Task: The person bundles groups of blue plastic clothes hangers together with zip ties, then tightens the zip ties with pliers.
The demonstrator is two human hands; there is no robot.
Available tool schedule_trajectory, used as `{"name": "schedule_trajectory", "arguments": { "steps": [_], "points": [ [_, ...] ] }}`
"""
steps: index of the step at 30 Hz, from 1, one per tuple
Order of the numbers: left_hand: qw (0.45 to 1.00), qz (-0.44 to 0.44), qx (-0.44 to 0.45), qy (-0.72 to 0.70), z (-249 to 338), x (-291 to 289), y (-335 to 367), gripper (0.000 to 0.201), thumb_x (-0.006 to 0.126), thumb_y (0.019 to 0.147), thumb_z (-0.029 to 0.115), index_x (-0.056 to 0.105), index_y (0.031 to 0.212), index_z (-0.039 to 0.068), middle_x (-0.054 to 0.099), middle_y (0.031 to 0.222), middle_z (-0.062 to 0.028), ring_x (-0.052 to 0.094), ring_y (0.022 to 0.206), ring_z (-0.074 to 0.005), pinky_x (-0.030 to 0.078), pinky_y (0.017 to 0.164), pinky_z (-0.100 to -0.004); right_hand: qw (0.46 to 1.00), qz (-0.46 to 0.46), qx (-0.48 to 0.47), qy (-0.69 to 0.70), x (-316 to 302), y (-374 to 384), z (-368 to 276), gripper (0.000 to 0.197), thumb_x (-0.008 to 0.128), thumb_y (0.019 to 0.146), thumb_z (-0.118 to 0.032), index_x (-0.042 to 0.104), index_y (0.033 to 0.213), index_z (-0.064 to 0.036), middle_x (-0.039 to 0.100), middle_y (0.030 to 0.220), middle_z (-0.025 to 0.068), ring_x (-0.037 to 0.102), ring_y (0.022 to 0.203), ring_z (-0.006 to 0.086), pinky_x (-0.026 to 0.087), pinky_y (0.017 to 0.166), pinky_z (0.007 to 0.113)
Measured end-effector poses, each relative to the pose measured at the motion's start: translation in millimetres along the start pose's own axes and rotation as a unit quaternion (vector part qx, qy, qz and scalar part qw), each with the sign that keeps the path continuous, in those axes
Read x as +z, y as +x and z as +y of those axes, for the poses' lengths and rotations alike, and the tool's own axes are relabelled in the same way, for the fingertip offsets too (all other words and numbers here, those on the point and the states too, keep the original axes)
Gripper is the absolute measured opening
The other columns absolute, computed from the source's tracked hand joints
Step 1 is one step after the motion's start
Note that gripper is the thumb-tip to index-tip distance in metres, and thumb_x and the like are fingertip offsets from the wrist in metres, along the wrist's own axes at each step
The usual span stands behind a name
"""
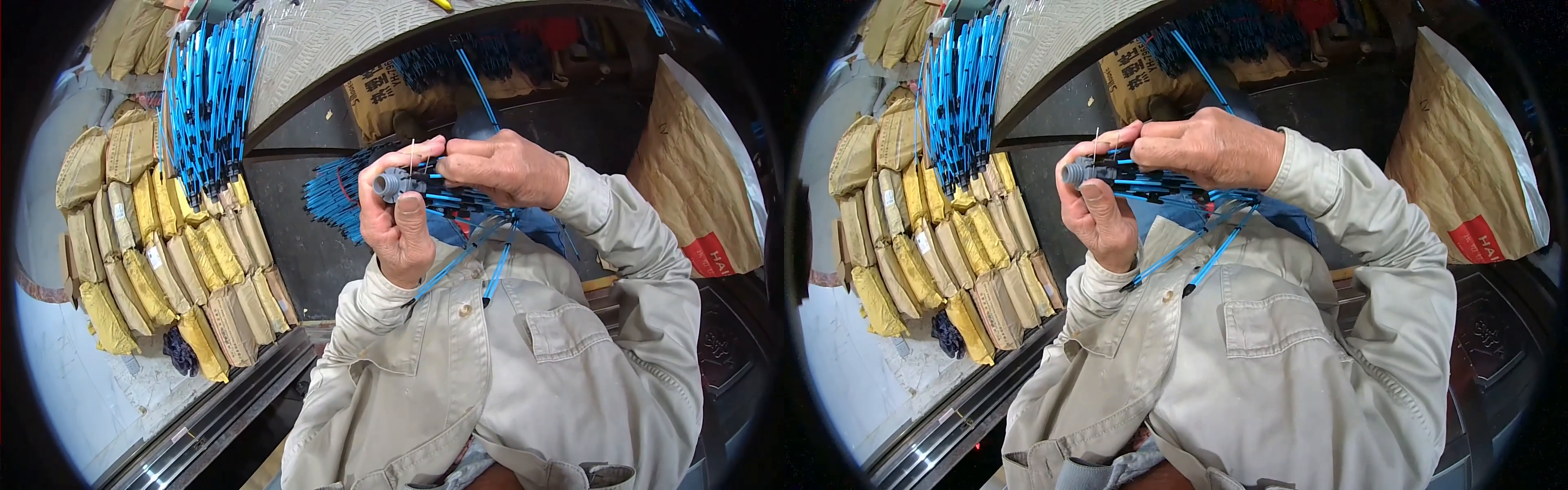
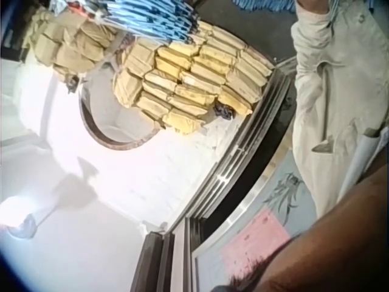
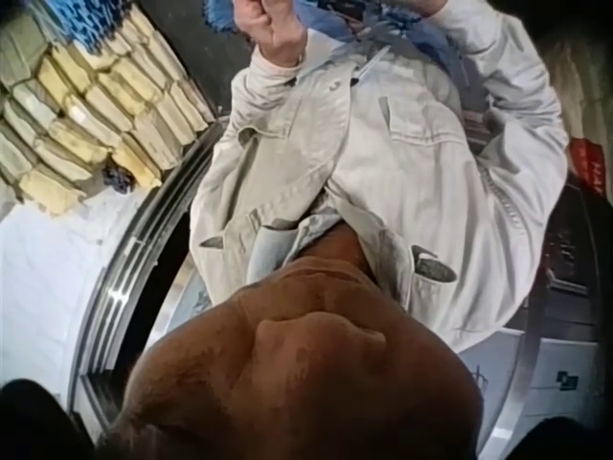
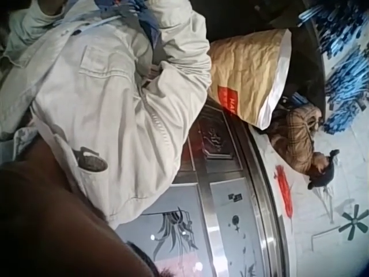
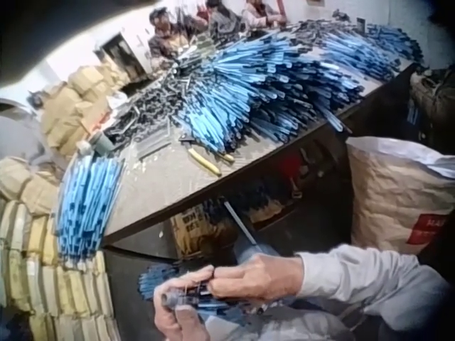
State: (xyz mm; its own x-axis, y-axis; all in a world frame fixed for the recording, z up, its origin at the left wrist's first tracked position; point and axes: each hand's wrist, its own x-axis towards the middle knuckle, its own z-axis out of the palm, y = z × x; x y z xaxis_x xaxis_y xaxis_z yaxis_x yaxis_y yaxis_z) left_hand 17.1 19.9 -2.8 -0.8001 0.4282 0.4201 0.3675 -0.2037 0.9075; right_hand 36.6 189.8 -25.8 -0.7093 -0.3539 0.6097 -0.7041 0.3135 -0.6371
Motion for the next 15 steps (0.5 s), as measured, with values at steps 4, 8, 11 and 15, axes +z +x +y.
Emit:
{"name": "schedule_trajectory", "arguments": {
  "steps": [4,8,11,15],
  "points": [
    [1.0,0.02,0.006,-0.009,-0.1,5.4,-1.6,0.033,0.052,0.09,0.024,0.04,0.106,-0.002,0.057,0.105,-0.0198,0.055,0.103,-0.0276,0.034,0.098,-0.0444,0.997,-0.034,0.062,-0.015,-6.0,2.3,-13.9,0.027,0.059,0.069,0.004,0.048,0.091,-0.0079,0.054,0.081,0.0078,0.059,0.065,0.03,0.046,0.045,0.034],
    [0.998,0.029,0.021,0.05,3.2,13.9,-1.1,0.022,0.054,0.086,0.011,0.04,0.1,0.0,0.059,0.1,-0.0179,0.057,0.101,-0.027,0.03,0.101,-0.0479,0.994,-0.045,0.064,-0.072,-10.2,-1.1,-24.5,0.025,0.059,0.066,0.005,0.051,0.089,-0.0035,0.048,0.076,0.0102,0.053,0.055,0.0285,0.042,0.046,0.033],
    [0.998,0.033,0.014,0.048,3.0,17.5,-1.9,0.02,0.053,0.083,0.005,0.04,0.098,0.001,0.061,0.097,-0.0165,0.059,0.099,-0.0269,0.028,0.102,-0.0499,0.996,0.011,0.085,-0.014,-1.5,-8.8,-26.6,0.016,0.06,0.072,0.001,0.052,0.084,-0.0029,0.049,0.074,0.0086,0.053,0.055,0.0231,0.042,0.048,0.03],
    [0.998,0.012,0.027,0.056,3.3,19.9,-1.7,0.018,0.05,0.084,0.005,0.038,0.097,0.002,0.062,0.093,-0.0186,0.06,0.097,-0.0305,0.025,0.103,-0.0526,0.95,0.037,0.216,0.221,-3.8,-23.8,-23.3,0.009,0.061,0.079,-0.004,0.052,0.077,-0.0021,0.05,0.072,0.0053,0.052,0.058,0.015,0.042,0.052,0.026]
  ]
}}
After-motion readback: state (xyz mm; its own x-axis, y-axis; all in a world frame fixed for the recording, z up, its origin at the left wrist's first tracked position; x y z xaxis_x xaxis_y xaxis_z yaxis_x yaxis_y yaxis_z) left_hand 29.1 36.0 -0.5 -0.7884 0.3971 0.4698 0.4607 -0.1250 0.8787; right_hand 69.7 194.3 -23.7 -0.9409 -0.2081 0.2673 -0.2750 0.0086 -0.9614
